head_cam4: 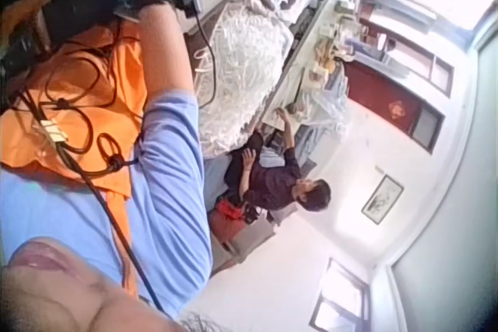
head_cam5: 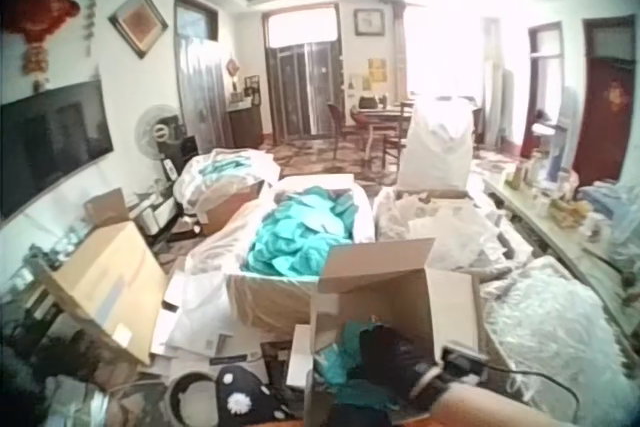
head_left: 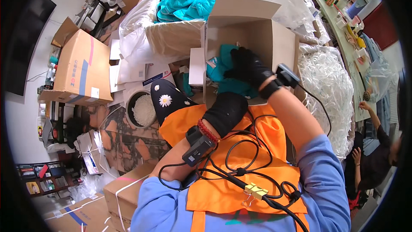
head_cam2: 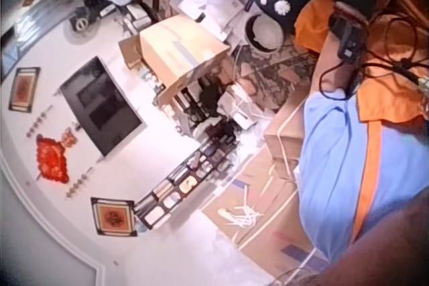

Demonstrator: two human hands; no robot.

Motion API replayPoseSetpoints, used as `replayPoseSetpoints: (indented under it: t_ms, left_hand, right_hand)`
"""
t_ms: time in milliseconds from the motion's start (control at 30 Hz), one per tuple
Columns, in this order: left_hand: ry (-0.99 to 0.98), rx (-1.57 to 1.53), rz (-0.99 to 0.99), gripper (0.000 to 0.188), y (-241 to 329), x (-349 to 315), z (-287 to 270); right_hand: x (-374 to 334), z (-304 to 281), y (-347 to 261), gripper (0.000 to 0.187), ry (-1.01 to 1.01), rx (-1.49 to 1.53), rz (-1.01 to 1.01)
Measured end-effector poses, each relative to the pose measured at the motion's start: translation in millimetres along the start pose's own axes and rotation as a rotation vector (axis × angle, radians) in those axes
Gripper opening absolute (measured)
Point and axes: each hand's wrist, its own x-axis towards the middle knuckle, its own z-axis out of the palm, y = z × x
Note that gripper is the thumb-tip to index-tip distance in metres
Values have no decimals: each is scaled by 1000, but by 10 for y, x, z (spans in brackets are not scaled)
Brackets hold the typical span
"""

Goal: Packaging teal-colored face masks into small white boxes and cardboard shipping boxes.

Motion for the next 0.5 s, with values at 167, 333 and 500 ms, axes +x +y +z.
replayPoseSetpoints:
  t_ms: [167, 333, 500]
  left_hand:
    - [-23, 118, 4, 10, 230, 81, -192]
    - [-213, 202, -24, 8, 310, 182, -375]
    - [-147, 144, -16, 6, 275, 173, -429]
  right_hand:
    - [73, 740, -185, 84, 8, -248, 177]
    - [24, 1052, 72, 69, 117, -373, 194]
    - [73, 789, 125, 49, 394, -205, 152]
